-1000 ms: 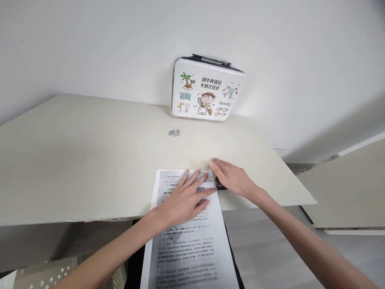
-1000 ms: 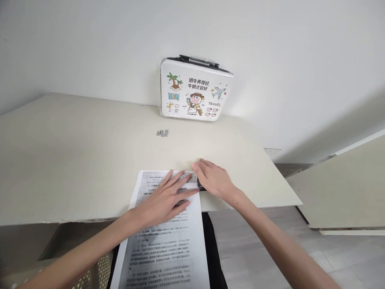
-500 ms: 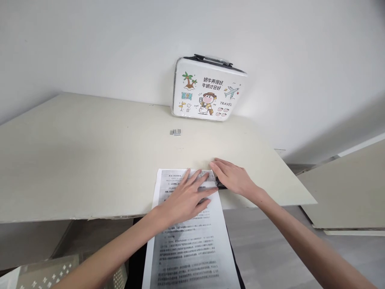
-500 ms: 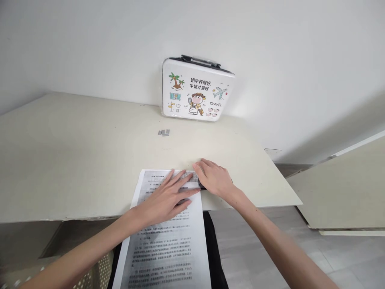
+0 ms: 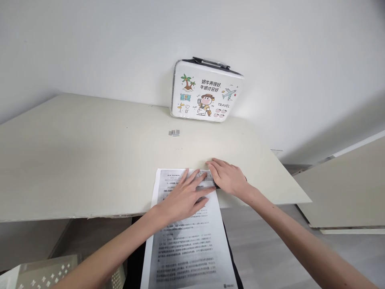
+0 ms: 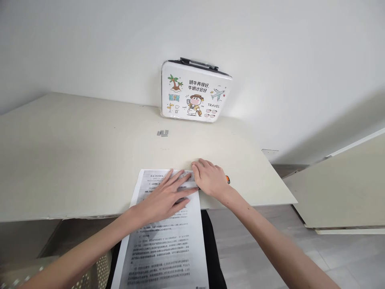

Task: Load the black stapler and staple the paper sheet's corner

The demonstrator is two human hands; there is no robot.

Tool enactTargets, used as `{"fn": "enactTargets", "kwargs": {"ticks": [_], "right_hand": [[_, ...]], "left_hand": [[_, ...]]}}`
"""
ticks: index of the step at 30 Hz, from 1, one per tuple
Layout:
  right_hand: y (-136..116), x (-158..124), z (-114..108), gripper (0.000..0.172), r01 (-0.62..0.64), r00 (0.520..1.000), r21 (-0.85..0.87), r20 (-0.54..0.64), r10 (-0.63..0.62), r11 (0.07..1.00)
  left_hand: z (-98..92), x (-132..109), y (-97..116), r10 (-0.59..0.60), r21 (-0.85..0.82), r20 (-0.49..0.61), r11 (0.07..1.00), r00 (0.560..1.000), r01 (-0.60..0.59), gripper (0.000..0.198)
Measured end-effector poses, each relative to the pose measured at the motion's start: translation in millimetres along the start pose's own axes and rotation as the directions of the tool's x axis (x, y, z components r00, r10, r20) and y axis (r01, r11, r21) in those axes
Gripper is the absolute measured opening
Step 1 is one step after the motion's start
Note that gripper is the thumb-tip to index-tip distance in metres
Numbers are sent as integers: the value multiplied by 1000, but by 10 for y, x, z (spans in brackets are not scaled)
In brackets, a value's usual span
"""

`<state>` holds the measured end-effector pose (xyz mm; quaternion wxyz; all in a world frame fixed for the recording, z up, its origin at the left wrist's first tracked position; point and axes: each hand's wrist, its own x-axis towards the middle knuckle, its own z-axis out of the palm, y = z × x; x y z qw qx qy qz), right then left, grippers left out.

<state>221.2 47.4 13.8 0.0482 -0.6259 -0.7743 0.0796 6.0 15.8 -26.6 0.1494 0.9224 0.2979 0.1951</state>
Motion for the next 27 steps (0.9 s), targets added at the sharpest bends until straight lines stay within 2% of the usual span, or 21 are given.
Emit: {"fn": "enactTargets", "kwargs": {"ticks": [5,12,16,19,22,25,27], "right_hand": [[-64,9,42,51,-3,1000,-171,24,7,985],[-176,3,38,51,9,1000,-260,13,-6,965],[-143,19,14,48,19,1000,-168,-2,-20,986],[-41,-26,-21,47,47,995,13,-89,-46,999],[164,-149,10,48,135,967,196,-239,-86,971],[433,-311,129,45,250,919,229,-362,-156,941],[590,-405,209,43,247,912,256,-387,-134,935]], "left_hand": [[-24,9,5,13,38,40,999,999,-14,45],[-68,27,18,32,50,102,998,994,-38,45],[-76,21,20,39,72,101,996,994,-47,46],[-83,15,20,35,76,90,996,995,-42,46],[-88,17,18,25,69,79,997,997,-30,46],[-91,34,17,8,64,80,998,997,-13,46],[-95,52,19,-4,72,95,997,995,-3,47]]}}
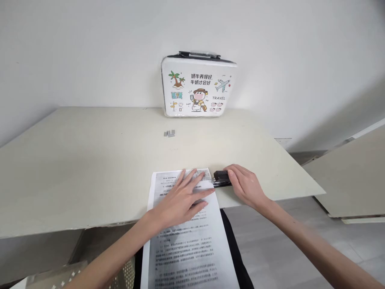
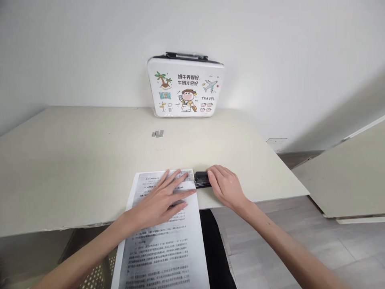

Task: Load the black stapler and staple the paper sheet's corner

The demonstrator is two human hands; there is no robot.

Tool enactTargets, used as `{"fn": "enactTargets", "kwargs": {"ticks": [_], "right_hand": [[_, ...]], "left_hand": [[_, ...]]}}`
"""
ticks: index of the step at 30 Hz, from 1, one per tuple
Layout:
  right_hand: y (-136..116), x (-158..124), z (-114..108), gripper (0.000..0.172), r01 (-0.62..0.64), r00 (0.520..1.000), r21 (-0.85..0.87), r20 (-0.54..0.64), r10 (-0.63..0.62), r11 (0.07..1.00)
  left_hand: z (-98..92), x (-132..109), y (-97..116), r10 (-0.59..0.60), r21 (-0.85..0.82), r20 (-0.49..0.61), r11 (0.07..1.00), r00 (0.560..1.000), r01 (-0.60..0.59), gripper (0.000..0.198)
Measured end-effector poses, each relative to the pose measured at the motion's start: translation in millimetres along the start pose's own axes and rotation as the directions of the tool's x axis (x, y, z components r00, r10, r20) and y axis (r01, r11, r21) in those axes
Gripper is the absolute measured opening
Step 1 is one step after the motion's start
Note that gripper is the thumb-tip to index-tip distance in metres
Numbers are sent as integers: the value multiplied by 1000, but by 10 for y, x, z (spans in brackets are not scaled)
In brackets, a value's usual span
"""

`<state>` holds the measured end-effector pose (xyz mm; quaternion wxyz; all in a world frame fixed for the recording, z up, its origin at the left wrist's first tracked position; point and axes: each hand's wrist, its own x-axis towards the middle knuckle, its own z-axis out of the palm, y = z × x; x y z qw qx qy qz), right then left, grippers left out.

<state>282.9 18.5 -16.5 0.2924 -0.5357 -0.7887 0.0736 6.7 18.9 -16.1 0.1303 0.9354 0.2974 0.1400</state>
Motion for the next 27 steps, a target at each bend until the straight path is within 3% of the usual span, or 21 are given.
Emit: {"fn": "enactTargets", "kwargs": {"ticks": [4,8,12,16,22,27], "right_hand": [[145,-125,-44,43,-116,993,71,-14,117,991],[207,-123,-105,44,-193,981,199,51,187,961],[296,-128,-133,29,-148,983,278,147,110,949],[344,-131,-111,31,-105,988,280,140,68,954],[322,-121,-89,34,-276,961,339,95,259,899],[327,-119,-130,40,-417,896,436,47,443,797]], "left_hand": [[-22,44,12,-3,18,27,1000,1000,3,48],[-47,89,26,-10,32,52,999,999,8,48],[-73,110,21,-15,43,67,999,998,12,48],[-122,73,-113,-12,42,64,999,998,9,50],[-273,94,-533,-9,115,69,993,998,1,47],[-537,-51,-596,-56,175,-72,982,996,68,41]]}}
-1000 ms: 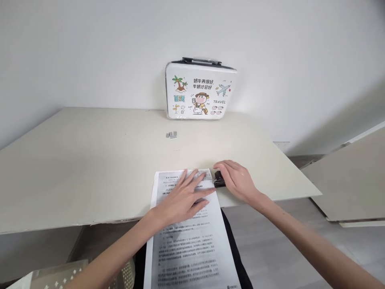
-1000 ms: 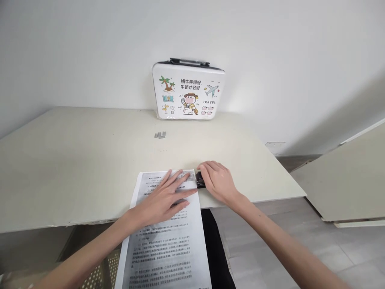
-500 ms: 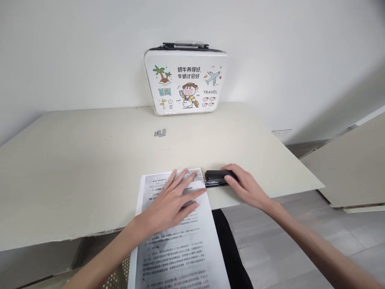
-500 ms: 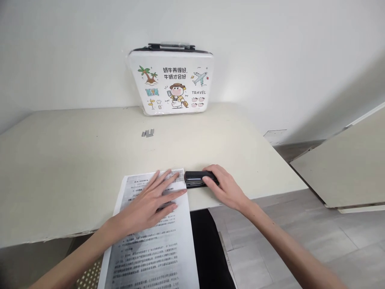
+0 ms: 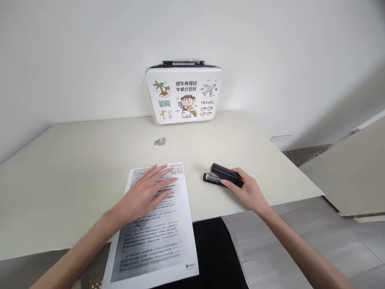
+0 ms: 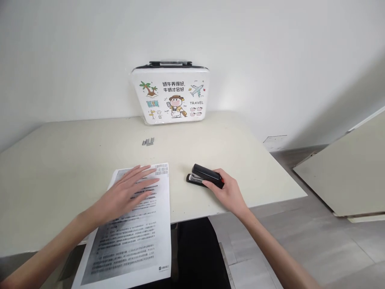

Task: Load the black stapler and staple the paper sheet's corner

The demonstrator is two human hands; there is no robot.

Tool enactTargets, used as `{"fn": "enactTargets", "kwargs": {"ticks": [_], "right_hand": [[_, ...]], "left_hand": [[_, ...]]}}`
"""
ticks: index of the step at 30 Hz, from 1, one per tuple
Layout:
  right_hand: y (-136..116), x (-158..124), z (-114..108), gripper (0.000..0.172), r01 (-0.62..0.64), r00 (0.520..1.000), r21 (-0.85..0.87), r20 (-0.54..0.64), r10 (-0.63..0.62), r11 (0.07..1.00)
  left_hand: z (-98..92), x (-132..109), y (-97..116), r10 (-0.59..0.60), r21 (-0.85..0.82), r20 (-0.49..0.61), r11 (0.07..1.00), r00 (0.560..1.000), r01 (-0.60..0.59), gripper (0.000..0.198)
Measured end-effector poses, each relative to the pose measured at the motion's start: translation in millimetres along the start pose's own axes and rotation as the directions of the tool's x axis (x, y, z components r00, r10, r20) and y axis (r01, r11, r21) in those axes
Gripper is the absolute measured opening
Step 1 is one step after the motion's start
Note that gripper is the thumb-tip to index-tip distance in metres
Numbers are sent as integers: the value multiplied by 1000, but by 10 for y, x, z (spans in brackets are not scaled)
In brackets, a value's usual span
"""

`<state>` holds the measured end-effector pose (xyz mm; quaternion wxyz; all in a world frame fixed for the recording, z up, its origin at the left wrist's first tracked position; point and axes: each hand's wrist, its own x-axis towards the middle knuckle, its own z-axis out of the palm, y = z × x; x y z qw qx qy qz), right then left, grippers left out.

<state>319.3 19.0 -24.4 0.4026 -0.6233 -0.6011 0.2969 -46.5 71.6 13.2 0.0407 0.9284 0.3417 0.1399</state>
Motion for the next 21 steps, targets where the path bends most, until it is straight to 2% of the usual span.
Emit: {"fn": "enactTargets", "kwargs": {"ticks": [2,5,8,10,12,15,21], "right_hand": [[-5,1,-13,42,-39,998,54,-40,42,998],[-20,5,-26,43,-70,993,123,-90,82,990],[-38,17,-39,43,-90,987,180,-112,111,980],[-47,27,-44,43,-93,987,210,-112,118,973],[-61,29,-47,42,-83,987,244,-110,113,966],[-107,-10,-83,42,-46,986,286,-138,88,957],[-168,-220,-378,41,-7,974,281,-217,71,960]], "left_hand": [[-134,-242,-5,-48,6,-17,999,999,48,41],[-262,-720,-9,-89,26,14,996,996,88,52],[-250,-1060,32,-83,86,84,993,993,76,67],[-174,-1092,95,-82,126,121,990,989,66,71],[-64,-952,172,-84,162,142,985,986,61,72],[141,-500,270,-59,165,135,986,989,36,73],[670,844,444,-66,60,129,996,989,59,75]]}}
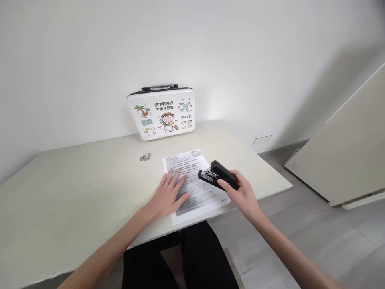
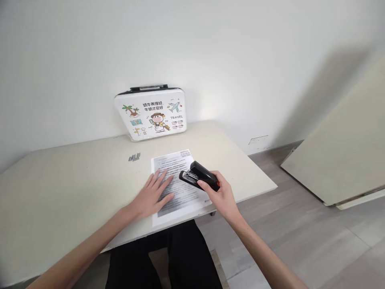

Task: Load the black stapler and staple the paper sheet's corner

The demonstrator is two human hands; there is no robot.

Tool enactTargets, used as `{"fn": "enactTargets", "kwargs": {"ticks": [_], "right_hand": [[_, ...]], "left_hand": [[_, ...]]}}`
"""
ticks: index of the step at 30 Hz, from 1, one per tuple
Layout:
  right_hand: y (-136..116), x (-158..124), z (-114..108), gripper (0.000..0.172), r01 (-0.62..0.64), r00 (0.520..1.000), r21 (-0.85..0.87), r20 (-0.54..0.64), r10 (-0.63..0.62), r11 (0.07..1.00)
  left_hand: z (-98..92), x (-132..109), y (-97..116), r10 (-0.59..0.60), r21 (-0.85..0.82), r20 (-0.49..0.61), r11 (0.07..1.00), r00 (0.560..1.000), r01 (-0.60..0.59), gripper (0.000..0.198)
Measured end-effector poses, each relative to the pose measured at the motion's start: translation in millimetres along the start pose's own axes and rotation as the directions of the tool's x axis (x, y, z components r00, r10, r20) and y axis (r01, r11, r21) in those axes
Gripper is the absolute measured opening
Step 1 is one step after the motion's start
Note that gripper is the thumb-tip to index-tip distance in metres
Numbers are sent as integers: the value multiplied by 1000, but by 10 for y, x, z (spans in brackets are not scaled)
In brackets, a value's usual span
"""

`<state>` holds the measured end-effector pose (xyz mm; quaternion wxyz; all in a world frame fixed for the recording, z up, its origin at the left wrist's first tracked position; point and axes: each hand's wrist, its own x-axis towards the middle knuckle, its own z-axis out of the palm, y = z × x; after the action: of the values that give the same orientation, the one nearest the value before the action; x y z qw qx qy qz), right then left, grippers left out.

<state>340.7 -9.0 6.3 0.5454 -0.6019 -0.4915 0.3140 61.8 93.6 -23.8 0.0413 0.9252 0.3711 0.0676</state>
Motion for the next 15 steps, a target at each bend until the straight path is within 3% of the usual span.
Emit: {"fn": "enactTargets", "kwargs": {"ticks": [4,8,12,15], "right_hand": [[44,6,-196,42,-6,1000,-34,-27,5,999],[198,118,-282,47,-10,995,-71,-101,3,997],[385,273,-372,51,-45,982,-97,-189,26,994],[472,356,-458,52,-71,978,-101,-202,50,992]], "left_hand": [[203,938,344,-19,-76,37,997,999,21,79],[318,1548,720,25,-125,87,992,996,-14,82],[364,1681,830,84,-216,-18,972,996,-86,71],[345,1529,630,90,-330,-111,936,990,-122,64]]}}
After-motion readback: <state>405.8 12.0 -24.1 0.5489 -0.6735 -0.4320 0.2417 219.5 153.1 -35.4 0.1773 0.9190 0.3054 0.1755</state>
